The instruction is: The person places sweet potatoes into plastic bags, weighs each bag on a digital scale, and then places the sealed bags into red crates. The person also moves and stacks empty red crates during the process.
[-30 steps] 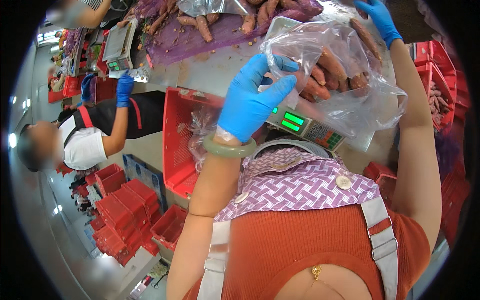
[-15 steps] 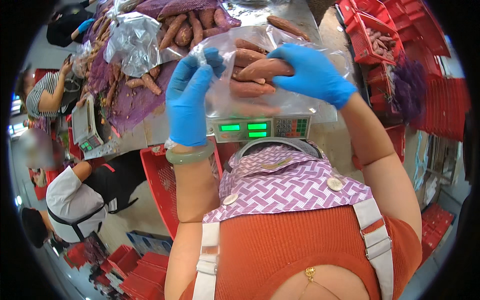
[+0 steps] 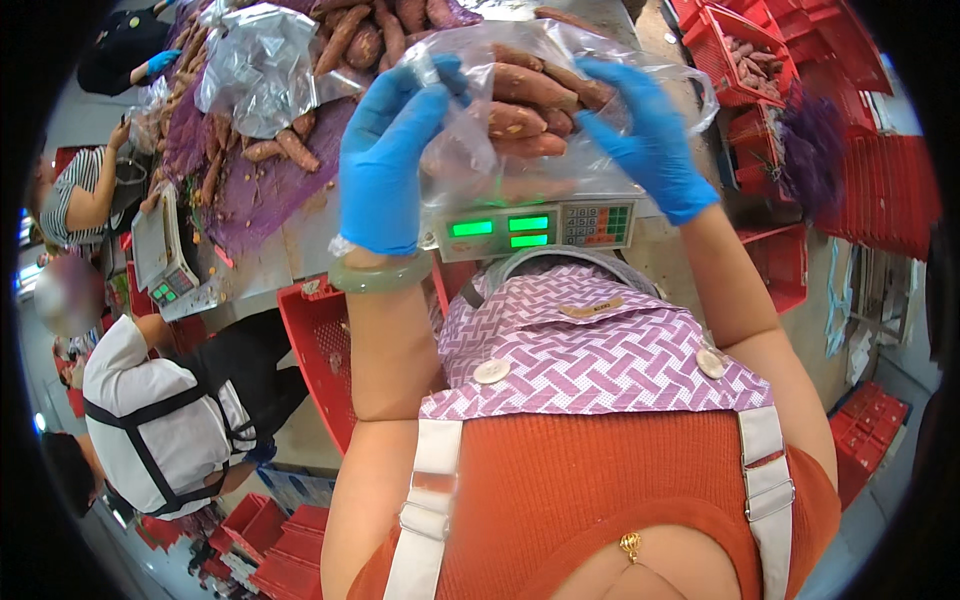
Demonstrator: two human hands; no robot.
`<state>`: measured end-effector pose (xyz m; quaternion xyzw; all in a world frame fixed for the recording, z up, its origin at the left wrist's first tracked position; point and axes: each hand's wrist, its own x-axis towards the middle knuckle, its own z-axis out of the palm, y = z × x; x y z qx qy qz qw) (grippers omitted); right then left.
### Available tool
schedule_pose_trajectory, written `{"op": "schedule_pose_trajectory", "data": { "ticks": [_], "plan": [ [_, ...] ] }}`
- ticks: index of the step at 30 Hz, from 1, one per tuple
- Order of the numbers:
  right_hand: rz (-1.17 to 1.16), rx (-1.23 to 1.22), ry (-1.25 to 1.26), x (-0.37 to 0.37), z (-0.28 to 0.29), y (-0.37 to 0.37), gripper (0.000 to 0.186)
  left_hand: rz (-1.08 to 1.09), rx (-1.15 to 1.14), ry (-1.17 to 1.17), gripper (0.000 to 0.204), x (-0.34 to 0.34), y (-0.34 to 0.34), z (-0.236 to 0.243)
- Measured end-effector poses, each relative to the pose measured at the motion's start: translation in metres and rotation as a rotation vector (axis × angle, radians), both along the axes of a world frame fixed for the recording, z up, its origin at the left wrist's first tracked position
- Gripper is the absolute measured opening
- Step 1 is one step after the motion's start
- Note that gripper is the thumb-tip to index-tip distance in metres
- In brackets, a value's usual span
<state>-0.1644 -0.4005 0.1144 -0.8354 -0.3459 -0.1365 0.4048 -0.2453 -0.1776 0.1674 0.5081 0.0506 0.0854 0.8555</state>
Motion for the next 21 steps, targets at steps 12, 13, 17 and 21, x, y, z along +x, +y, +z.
{"op": "schedule_pose_trajectory", "data": {
  "ticks": [12, 13, 17, 21],
  "plan": [
    [-0.510, 0.201, 0.465, 0.018, -0.041, -0.085, 0.083, -0.005, 0.466, 0.044, 0.027, 0.013, -0.001, -0.013],
    [-0.523, 0.166, 0.516, 0.020, -0.039, -0.080, 0.081, -0.022, 0.416, 0.060, 0.025, 0.012, -0.001, -0.010],
    [-0.500, -0.038, 0.558, 0.024, -0.032, -0.075, 0.050, -0.008, 0.492, 0.065, 0.016, 0.003, 0.011, -0.004],
    [-0.272, 0.251, 0.775, 0.025, -0.030, -0.093, 0.019, 0.056, 0.606, -0.124, 0.014, -0.003, 0.017, -0.001]
  ]
}}
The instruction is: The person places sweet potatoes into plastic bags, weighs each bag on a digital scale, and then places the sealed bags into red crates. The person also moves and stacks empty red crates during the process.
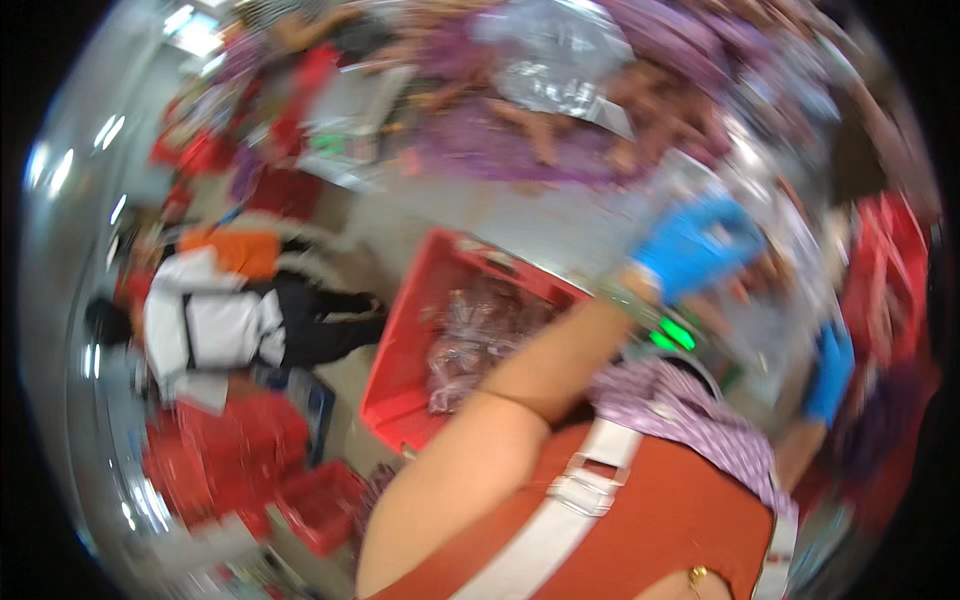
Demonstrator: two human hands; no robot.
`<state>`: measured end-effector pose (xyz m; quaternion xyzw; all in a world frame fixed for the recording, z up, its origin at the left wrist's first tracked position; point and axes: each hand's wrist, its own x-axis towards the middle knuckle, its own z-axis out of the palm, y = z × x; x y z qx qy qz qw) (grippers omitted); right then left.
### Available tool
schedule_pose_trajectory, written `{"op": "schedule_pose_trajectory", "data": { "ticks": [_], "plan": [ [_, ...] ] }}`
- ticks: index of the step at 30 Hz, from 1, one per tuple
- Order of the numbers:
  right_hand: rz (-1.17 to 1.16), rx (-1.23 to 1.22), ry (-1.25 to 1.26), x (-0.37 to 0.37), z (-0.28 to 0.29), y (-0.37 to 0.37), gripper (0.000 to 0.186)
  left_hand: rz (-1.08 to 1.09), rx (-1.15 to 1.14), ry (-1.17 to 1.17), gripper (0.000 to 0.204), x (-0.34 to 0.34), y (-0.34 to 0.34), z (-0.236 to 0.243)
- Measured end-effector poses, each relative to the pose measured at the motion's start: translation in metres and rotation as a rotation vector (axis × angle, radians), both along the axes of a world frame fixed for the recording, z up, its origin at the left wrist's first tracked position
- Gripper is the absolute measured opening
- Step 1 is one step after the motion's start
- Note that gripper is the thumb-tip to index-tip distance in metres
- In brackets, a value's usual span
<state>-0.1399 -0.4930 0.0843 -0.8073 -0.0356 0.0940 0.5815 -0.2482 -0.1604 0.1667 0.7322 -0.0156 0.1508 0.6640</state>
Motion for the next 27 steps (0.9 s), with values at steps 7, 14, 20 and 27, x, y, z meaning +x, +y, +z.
{"op": "schedule_pose_trajectory", "data": {
  "ticks": [7, 14, 20, 27],
  "plan": [
    [0.334, 0.188, -0.120, -0.009, 0.056, 0.052, 0.026, -0.147, -0.436, -0.059, 0.020, 0.008, -0.003, 0.024],
    [0.541, 0.413, -0.190, -0.007, 0.124, 0.126, 0.035, 0.066, -0.072, -0.150, 0.023, 0.006, -0.008, 0.078],
    [0.468, 0.471, -0.053, -0.001, 0.129, 0.143, 0.038, 0.008, 0.262, 0.073, 0.021, -0.010, -0.014, 0.111],
    [0.681, 0.335, -0.285, 0.018, 0.112, 0.151, 0.037, -0.412, 0.144, 0.081, 0.028, 0.022, -0.025, 0.073]
  ]
}}
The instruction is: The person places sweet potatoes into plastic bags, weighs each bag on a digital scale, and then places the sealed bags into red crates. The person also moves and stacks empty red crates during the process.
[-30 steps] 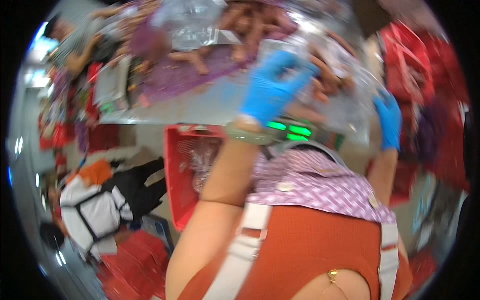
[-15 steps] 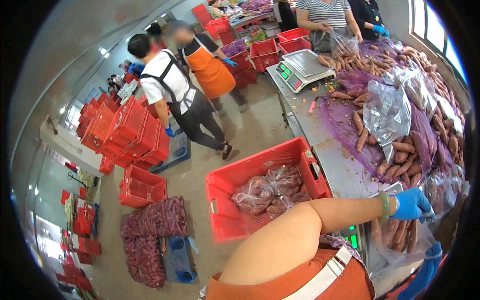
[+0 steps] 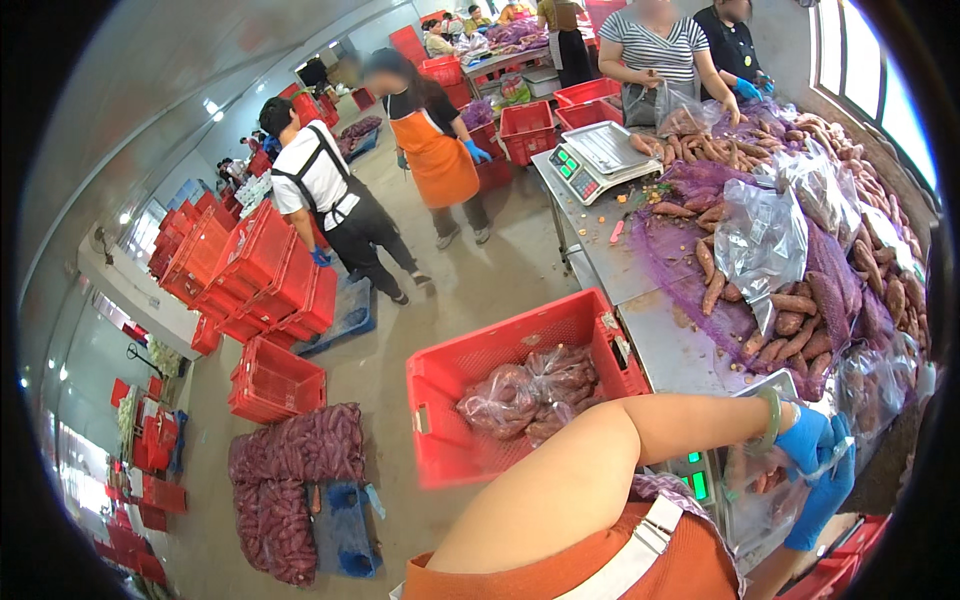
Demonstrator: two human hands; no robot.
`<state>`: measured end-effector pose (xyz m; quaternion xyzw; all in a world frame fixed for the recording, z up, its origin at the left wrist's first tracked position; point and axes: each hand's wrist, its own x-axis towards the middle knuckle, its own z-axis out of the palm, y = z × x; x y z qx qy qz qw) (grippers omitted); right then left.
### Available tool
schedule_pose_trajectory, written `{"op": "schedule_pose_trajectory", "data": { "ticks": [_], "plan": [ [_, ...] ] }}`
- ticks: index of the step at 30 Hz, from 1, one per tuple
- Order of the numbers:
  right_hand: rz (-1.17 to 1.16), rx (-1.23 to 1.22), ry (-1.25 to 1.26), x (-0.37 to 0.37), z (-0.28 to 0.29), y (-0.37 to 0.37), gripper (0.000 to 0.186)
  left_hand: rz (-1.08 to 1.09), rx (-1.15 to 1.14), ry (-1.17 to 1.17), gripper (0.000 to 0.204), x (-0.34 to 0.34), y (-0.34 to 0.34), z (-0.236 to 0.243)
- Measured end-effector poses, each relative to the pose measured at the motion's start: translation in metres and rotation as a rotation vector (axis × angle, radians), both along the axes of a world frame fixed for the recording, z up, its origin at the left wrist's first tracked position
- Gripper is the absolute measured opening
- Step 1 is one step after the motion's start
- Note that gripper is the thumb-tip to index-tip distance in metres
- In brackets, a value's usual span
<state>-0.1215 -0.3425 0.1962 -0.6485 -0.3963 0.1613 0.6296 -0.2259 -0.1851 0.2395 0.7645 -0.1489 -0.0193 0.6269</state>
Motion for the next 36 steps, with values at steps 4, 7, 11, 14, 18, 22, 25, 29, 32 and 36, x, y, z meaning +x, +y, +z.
{"op": "schedule_pose_trajectory", "data": {
  "ticks": [4, 7, 11, 14, 18, 22, 25, 29, 32, 36],
  "plan": [
    [-0.157, -0.005, -0.073, -0.010, -0.025, -0.023, 0.020, 0.145, 0.498, 0.043, 0.023, 0.027, 0.011, -0.015],
    [-0.143, -0.135, 0.216, -0.035, -0.076, -0.053, 0.010, 0.592, 0.075, 0.270, 0.021, 0.074, 0.064, -0.074],
    [-0.157, -0.234, 0.170, -0.077, -0.098, -0.068, 0.008, 0.853, 0.212, 0.132, 0.029, 0.096, 0.091, -0.219],
    [-0.218, -0.240, -0.034, -0.074, -0.100, -0.066, 0.008, 0.576, -0.284, 0.395, 0.023, 0.087, 0.087, -0.167],
    [-0.220, -0.385, 0.125, -0.073, -0.065, -0.057, 0.009, 0.178, -0.637, 0.632, 0.017, 0.060, 0.080, -0.091],
    [-0.286, -0.336, 0.034, -0.072, -0.070, -0.059, 0.012, 0.125, -0.836, 0.539, 0.014, 0.064, 0.047, -0.059],
    [-0.321, -0.333, -0.349, -0.084, -0.070, -0.057, 0.014, 0.570, -1.132, 0.416, 0.015, 0.119, 0.052, -0.119],
    [-0.355, -0.257, -0.484, -0.108, -0.112, -0.065, 0.017, 0.622, -1.263, 0.401, 0.019, 0.146, 0.074, -0.220],
    [-0.283, -0.275, -0.280, -0.104, -0.103, -0.067, 0.018, 0.584, -1.097, 0.494, 0.026, 0.117, 0.077, -0.180],
    [-0.184, 0.070, 0.552, -0.086, -0.080, -0.073, 0.016, 0.174, -0.892, 0.441, 0.038, 0.069, 0.087, -0.105]
  ]
}}
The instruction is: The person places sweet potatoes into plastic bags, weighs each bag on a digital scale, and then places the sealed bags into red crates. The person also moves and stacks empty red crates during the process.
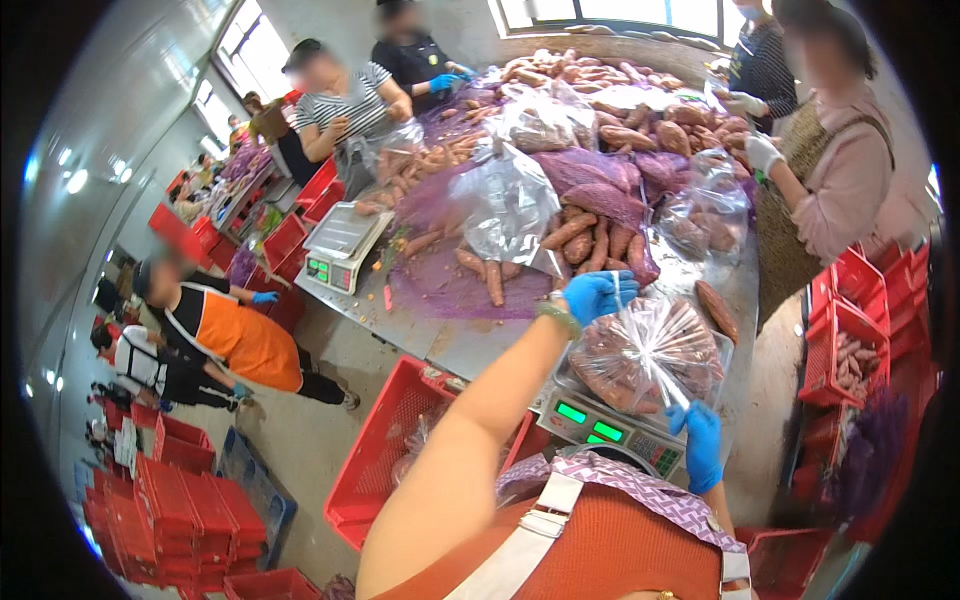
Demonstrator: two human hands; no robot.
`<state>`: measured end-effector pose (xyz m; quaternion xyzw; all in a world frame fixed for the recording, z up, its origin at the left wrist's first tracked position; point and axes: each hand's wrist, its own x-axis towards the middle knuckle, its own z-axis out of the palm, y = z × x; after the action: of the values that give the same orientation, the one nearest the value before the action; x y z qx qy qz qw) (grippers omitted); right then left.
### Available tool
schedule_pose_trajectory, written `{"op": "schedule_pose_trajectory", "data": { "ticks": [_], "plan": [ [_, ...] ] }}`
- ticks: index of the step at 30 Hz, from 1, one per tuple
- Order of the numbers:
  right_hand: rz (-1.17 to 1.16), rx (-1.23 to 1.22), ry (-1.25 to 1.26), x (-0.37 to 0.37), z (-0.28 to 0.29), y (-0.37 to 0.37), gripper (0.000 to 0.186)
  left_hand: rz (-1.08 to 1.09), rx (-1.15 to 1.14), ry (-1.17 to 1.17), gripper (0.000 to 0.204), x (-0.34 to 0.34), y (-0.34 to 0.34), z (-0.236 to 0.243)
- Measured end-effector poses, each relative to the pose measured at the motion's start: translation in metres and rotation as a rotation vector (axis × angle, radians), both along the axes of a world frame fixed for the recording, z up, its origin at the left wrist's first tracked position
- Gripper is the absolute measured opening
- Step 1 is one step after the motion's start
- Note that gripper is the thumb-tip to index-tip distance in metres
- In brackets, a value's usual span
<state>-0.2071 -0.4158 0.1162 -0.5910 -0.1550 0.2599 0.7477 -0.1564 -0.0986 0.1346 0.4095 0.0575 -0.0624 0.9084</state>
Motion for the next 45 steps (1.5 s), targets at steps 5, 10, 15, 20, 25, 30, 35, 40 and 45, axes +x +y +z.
{"op": "schedule_pose_trajectory", "data": {
  "ticks": [5, 10, 15, 20, 25, 30, 35, 40, 45],
  "plan": [
    [-0.121, 0.150, 0.109, 0.027, 0.040, 0.038, 0.027, -0.226, 0.295, -0.105, 0.043, -0.037, -0.026, 0.050],
    [0.027, -0.111, -0.231, 0.046, 0.034, 0.074, 0.061, -0.522, 0.583, -0.197, 0.047, -0.056, -0.052, 0.059],
    [-0.149, -0.163, -0.582, 0.045, 0.036, 0.094, 0.041, -0.536, 0.974, 0.004, 0.029, -0.049, -0.067, 0.084],
    [-0.013, -0.437, -0.409, 0.009, -0.001, 0.058, 0.008, 0.305, 0.662, 0.060, 0.018, 0.013, 0.005, -0.004],
    [0.107, -0.311, 0.003, -0.021, -0.010, 0.023, 0.010, 0.292, 0.842, 0.186, 0.018, 0.031, 0.005, -0.086],
    [0.076, -0.298, 0.020, -0.025, -0.017, 0.023, 0.009, 0.369, 0.954, -0.064, 0.020, 0.038, 0.006, -0.096],
    [-0.193, -0.231, 0.006, -0.017, -0.036, 0.000, 0.025, 0.380, 1.027, -0.057, 0.016, -0.014, -0.026, -0.038],
    [-0.294, -0.289, 0.160, -0.002, -0.049, -0.028, 0.027, 0.325, 1.654, -0.280, 0.020, -0.053, -0.058, -0.007],
    [-0.312, -0.231, 0.090, 0.007, -0.038, -0.027, 0.026, 0.163, 1.824, -0.174, 0.028, -0.058, -0.081, 0.014]
  ]
}}
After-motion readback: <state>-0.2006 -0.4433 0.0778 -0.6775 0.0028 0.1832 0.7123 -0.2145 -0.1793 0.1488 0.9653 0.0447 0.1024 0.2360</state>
